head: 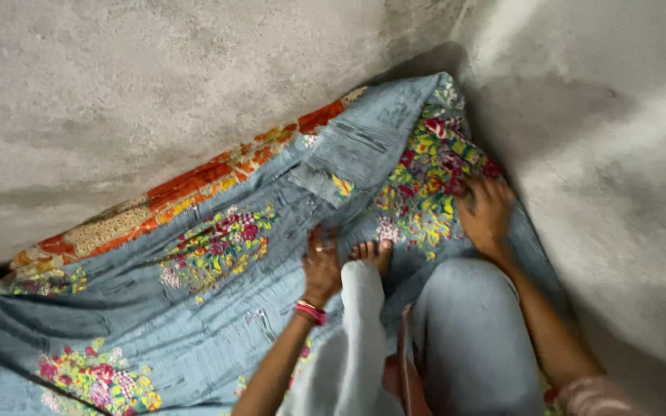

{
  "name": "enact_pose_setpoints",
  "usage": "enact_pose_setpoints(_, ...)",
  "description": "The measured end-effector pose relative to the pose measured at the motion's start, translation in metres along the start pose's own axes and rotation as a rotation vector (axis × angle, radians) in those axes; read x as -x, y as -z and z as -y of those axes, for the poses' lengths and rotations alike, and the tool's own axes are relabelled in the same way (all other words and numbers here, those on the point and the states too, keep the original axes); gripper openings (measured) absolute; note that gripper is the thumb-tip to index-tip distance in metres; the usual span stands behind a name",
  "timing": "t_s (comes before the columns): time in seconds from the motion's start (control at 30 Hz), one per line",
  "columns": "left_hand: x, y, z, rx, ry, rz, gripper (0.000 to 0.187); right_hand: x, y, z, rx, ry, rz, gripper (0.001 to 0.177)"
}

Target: The person spreads a bedsheet over a bed frame with another person, tucks the edges into the sides, and smooths the surface by hand.

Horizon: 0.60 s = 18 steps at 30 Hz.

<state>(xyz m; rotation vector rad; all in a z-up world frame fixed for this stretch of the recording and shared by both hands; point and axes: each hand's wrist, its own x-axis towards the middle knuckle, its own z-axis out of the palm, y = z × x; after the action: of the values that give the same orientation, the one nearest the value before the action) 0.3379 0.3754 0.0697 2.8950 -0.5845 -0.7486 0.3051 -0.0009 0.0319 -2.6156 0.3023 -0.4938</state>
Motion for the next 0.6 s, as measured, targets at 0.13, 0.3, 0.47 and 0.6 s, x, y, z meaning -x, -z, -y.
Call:
enact_pose_setpoints(0.13, -0.019, 0.015, -0.054, 0.262, -0.071, -0.136, 0.065, -0.119, -0.009, 0.088, -0.217, 0.362, 0.29, 0.061)
enact_pose_setpoints(0.3, -0.058, 0.017, -0.075, 0.395, -0.333, -0.549, 0.056, -0.176, -0.063, 0.109, 0.046, 0.54, 0.456, 0.059)
enact_pose_setpoints(0.47, -0.124, 0.034, -0.078, 0.262, -0.382, -0.685, 0.059, -0.226, -0.068, 0.098, -0.541, -0.093, 0.02, 0.02)
enact_pose_setpoints(0.6, -0.198, 0.056, -0.084, 0.163, -0.411, -0.693, 0.06, -0.25, -0.029, 0.117, -0.856, 0.047, -0.141, 0.017)
